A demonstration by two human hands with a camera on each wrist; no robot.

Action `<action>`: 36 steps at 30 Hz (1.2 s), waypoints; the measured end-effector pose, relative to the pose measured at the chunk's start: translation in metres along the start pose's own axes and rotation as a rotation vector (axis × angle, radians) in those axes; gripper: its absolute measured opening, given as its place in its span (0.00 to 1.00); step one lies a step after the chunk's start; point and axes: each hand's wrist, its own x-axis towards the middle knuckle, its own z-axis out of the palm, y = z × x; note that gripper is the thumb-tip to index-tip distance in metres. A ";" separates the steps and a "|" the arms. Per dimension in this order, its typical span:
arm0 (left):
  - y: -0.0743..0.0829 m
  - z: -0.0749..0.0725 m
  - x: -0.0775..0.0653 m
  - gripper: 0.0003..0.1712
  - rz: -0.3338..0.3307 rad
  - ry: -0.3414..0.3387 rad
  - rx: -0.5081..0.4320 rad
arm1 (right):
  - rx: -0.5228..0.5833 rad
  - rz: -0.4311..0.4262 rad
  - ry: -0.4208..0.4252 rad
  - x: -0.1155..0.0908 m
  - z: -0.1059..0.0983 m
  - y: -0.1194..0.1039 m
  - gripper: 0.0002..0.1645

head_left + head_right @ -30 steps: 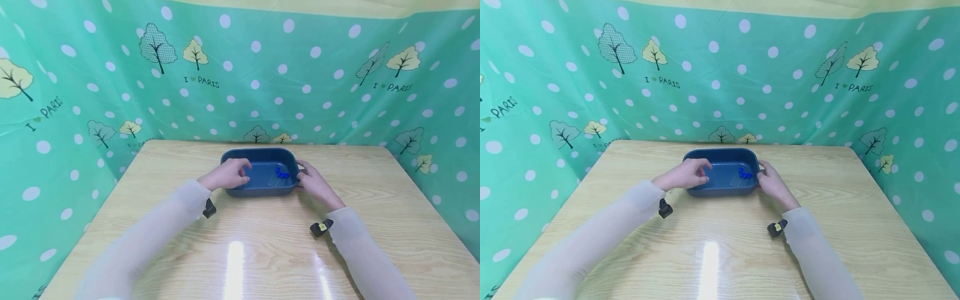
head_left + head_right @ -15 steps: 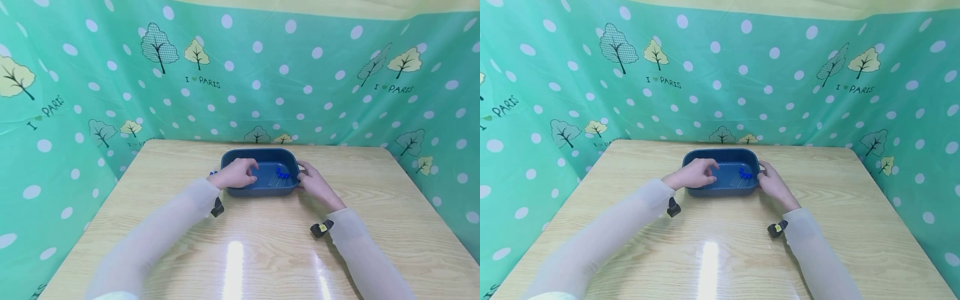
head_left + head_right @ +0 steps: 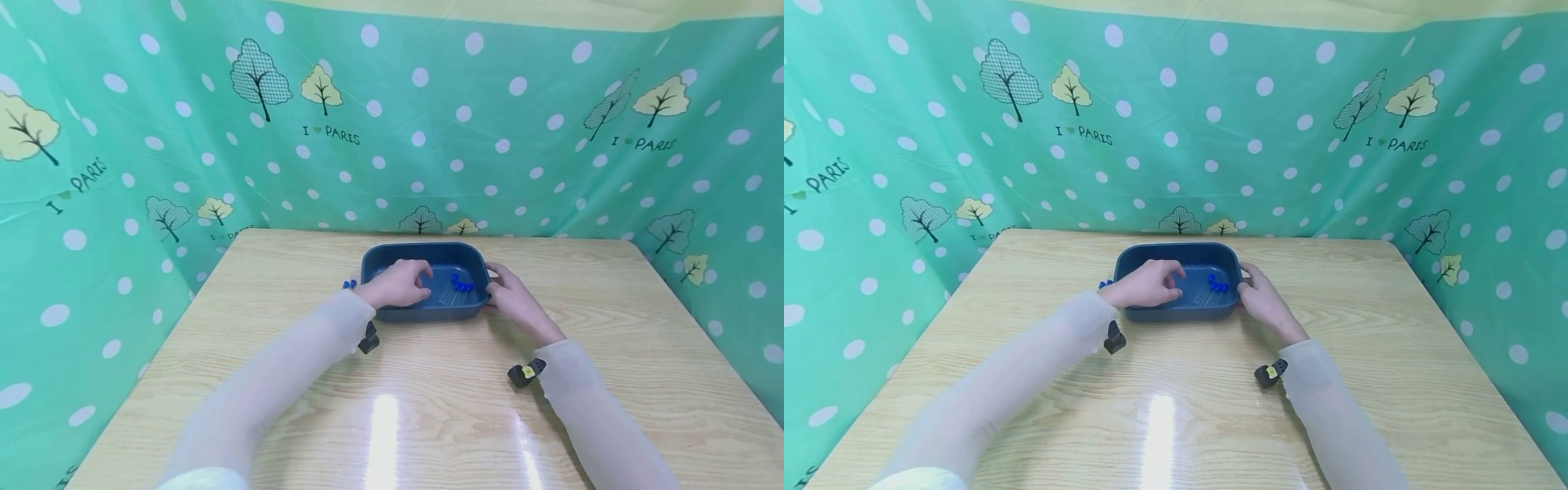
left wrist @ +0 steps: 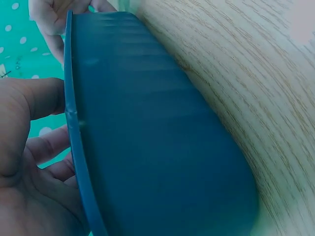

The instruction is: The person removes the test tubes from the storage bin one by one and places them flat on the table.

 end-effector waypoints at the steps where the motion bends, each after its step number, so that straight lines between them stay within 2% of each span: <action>1: 0.000 0.001 0.001 0.22 -0.002 0.001 0.001 | 0.001 -0.001 0.000 0.000 0.000 0.000 0.35; 22: 0.007 0.013 0.017 0.22 0.014 -0.016 -0.002 | 0.008 -0.005 -0.004 0.002 -0.001 0.001 0.35; 36: 0.015 0.015 0.021 0.22 -0.015 -0.027 0.013 | -0.012 -0.008 -0.009 0.001 -0.001 0.000 0.35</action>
